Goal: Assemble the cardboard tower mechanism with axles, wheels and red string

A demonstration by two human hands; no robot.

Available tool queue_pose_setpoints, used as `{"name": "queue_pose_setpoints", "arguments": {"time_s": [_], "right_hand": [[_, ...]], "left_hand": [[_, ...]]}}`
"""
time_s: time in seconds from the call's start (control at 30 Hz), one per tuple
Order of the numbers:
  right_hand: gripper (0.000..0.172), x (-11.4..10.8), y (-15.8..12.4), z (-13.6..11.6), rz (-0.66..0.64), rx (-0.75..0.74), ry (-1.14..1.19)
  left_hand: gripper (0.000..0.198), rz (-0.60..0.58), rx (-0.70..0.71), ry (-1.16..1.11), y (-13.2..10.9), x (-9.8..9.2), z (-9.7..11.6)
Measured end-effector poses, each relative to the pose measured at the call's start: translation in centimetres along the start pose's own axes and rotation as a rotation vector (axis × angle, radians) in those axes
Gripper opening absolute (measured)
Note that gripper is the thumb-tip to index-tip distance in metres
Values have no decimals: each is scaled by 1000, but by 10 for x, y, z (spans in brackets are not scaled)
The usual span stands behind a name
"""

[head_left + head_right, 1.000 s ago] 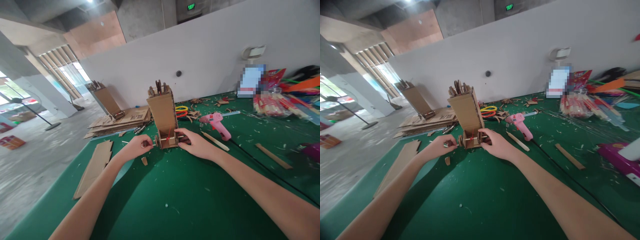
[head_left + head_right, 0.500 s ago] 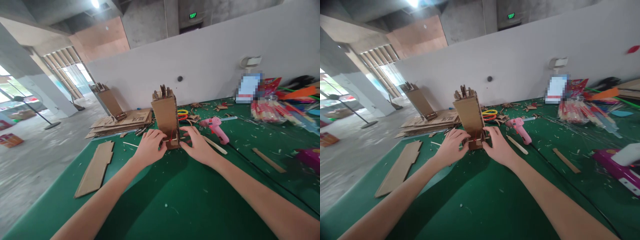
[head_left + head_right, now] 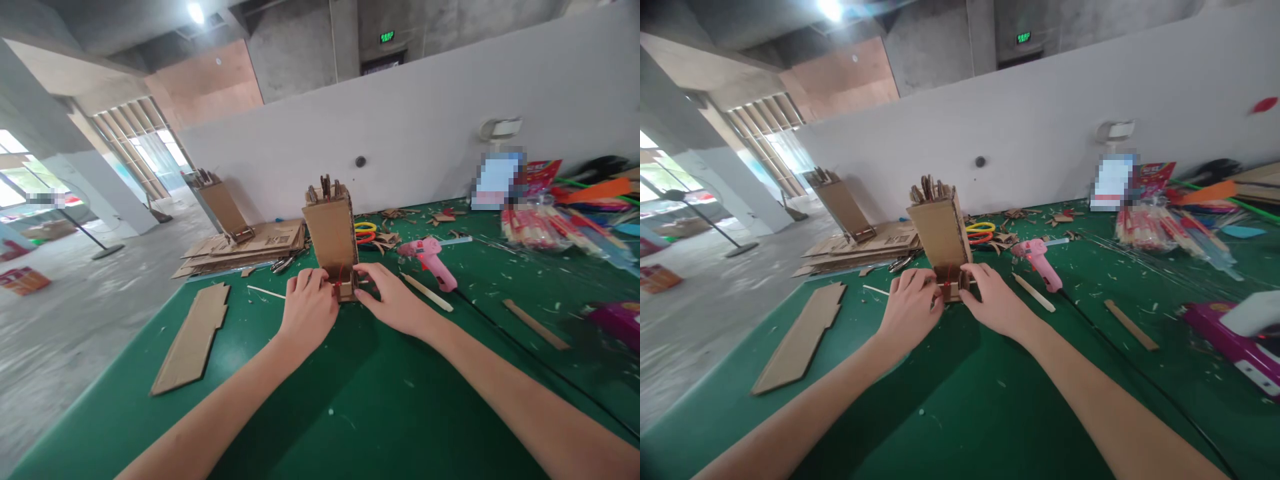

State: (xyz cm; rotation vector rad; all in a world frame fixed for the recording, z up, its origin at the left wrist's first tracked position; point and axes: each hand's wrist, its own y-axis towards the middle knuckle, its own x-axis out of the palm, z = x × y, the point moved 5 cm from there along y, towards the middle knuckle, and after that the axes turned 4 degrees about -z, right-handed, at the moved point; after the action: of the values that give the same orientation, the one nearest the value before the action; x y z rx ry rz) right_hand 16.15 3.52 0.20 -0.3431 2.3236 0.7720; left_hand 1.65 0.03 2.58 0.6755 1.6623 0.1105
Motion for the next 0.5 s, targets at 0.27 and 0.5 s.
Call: {"name": "queue_pose_setpoints", "arguments": {"time_s": [0.27,0.5], "right_hand": [[35,-57,42,-19,86,139,-485],[31,-53,126,3,-238,393,-652]], "left_hand": [[26,-200,-57,-9,-7,6,10],[15,-409,-320,-446,-15,25,-1]]}}
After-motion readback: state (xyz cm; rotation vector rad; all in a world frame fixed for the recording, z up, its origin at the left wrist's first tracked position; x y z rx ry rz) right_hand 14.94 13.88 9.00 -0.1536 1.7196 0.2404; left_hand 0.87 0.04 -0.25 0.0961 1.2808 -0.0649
